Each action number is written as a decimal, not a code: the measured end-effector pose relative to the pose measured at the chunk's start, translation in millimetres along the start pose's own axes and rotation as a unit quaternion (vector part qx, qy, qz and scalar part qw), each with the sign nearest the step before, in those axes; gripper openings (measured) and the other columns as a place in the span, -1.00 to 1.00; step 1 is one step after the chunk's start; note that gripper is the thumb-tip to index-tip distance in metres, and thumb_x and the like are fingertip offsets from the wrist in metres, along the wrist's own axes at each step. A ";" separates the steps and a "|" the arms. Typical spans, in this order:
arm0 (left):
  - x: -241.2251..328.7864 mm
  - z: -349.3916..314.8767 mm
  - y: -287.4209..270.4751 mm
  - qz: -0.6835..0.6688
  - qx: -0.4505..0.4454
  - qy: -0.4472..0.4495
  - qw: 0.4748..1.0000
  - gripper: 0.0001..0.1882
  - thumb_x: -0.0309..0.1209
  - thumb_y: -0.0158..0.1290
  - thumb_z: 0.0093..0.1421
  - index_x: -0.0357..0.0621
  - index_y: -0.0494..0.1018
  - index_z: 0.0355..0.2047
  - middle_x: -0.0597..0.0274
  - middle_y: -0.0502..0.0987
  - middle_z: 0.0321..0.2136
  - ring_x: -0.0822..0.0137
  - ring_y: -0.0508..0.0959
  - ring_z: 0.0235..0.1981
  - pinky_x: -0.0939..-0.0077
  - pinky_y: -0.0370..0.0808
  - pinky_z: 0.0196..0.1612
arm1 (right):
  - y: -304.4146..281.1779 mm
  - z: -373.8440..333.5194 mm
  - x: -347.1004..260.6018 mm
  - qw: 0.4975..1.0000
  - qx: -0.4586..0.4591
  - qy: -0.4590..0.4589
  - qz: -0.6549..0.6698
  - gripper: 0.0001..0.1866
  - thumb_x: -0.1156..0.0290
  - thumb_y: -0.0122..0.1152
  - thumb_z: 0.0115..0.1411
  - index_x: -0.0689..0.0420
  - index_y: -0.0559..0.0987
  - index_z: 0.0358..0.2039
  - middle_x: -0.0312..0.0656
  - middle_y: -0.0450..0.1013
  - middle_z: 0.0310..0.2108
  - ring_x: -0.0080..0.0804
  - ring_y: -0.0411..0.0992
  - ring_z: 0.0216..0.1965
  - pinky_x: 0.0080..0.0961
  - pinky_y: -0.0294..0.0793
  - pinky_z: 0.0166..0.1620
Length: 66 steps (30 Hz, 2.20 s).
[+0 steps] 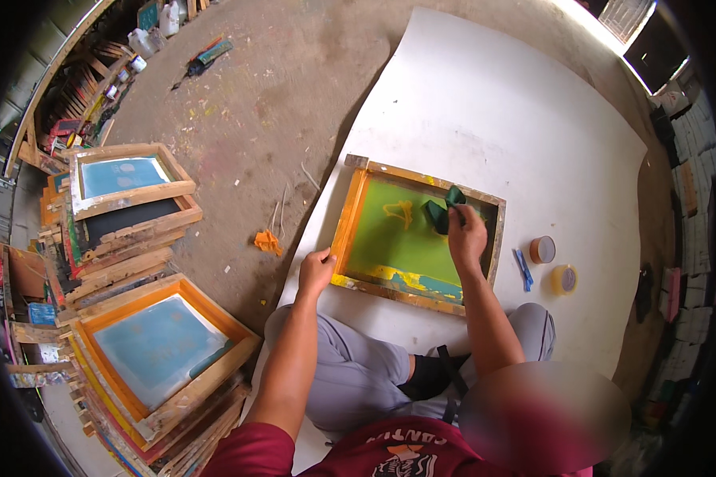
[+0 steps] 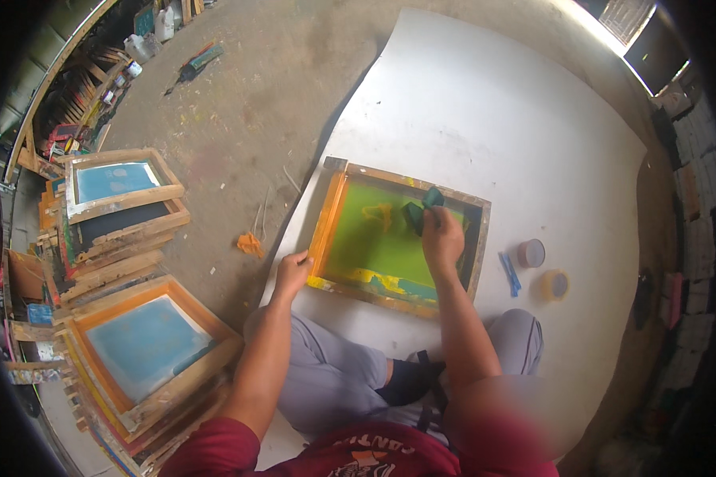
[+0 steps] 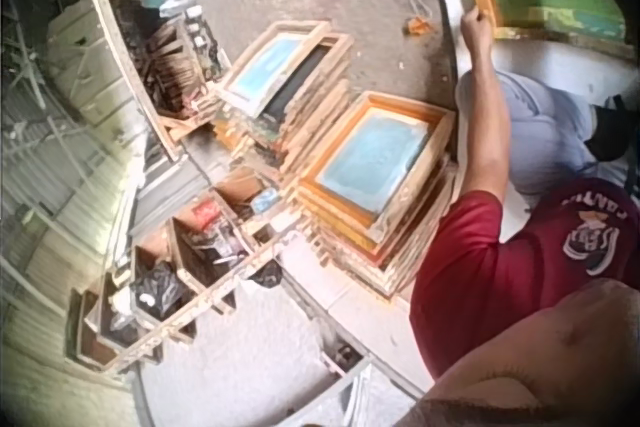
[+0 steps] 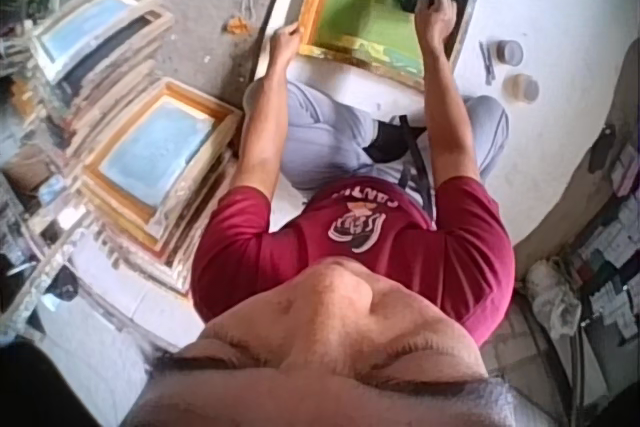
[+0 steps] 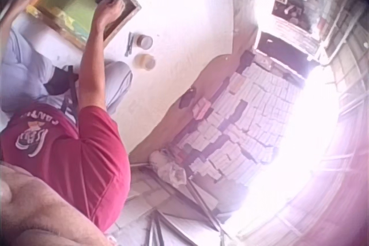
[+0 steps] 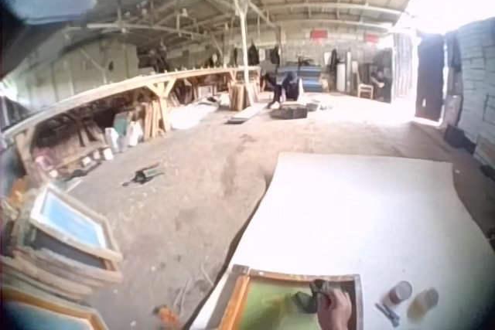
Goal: The person sits on the floor and prepares screen printing frames by wiping the mesh with a cloth and applying masking tape to the edges. They handle multiple frames, wiping each one and taping the borders before setting them aside.
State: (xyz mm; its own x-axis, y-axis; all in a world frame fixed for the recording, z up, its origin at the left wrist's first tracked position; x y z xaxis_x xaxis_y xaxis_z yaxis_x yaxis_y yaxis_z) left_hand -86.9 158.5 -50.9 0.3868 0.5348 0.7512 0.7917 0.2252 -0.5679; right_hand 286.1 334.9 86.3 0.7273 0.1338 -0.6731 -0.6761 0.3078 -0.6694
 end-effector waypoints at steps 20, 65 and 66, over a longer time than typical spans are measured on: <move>27.2 3.7 24.1 -0.031 -0.048 0.037 0.998 -0.59 -0.45 0.25 0.25 -0.26 0.60 0.11 -0.05 0.73 -0.09 0.25 0.70 -0.10 0.33 0.57 0.00 | 81.4 -48.3 39.2 0.984 -0.134 0.070 0.094 -0.52 0.42 0.41 0.18 0.12 0.60 0.14 0.06 0.52 0.00 -0.07 0.61 -0.19 -0.15 0.60 -0.04; 303.5 -206.6 38.9 -0.393 -0.283 0.107 0.868 -0.24 0.19 -0.06 0.45 -0.05 0.23 0.44 0.06 0.51 0.18 0.17 0.65 -0.06 0.19 0.66 -0.03 | -158.7 -94.2 -85.7 0.785 -0.342 0.018 0.516 -0.75 0.51 0.35 0.34 0.31 0.60 -0.01 -0.20 0.58 -0.06 -0.45 0.54 0.00 -0.42 0.54 0.11; 304.4 -211.0 34.5 -0.416 -0.283 0.110 0.857 -0.26 0.17 -0.06 0.46 -0.05 0.24 0.44 0.06 0.50 0.19 0.16 0.65 -0.04 0.17 0.65 -0.01 | -159.8 -96.1 -89.7 0.782 -0.349 0.016 0.517 -0.75 0.52 0.34 0.35 0.31 0.59 0.00 -0.20 0.58 -0.05 -0.44 0.54 0.01 -0.42 0.54 0.12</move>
State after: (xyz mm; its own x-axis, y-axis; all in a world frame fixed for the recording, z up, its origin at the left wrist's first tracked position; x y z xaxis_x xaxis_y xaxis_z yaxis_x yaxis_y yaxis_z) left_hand 158.0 157.2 229.1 -0.3917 0.2008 0.8979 0.9157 -0.0102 0.4017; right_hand 317.7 183.2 223.4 -0.2454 -0.0555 -0.9678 -0.8083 -0.5394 0.2359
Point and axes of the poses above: each hand's wrist, its own z-axis towards the middle knuckle, its own y-axis out of the palm, x = y × z, the point moved 10 cm from there along z, towards the middle knuckle
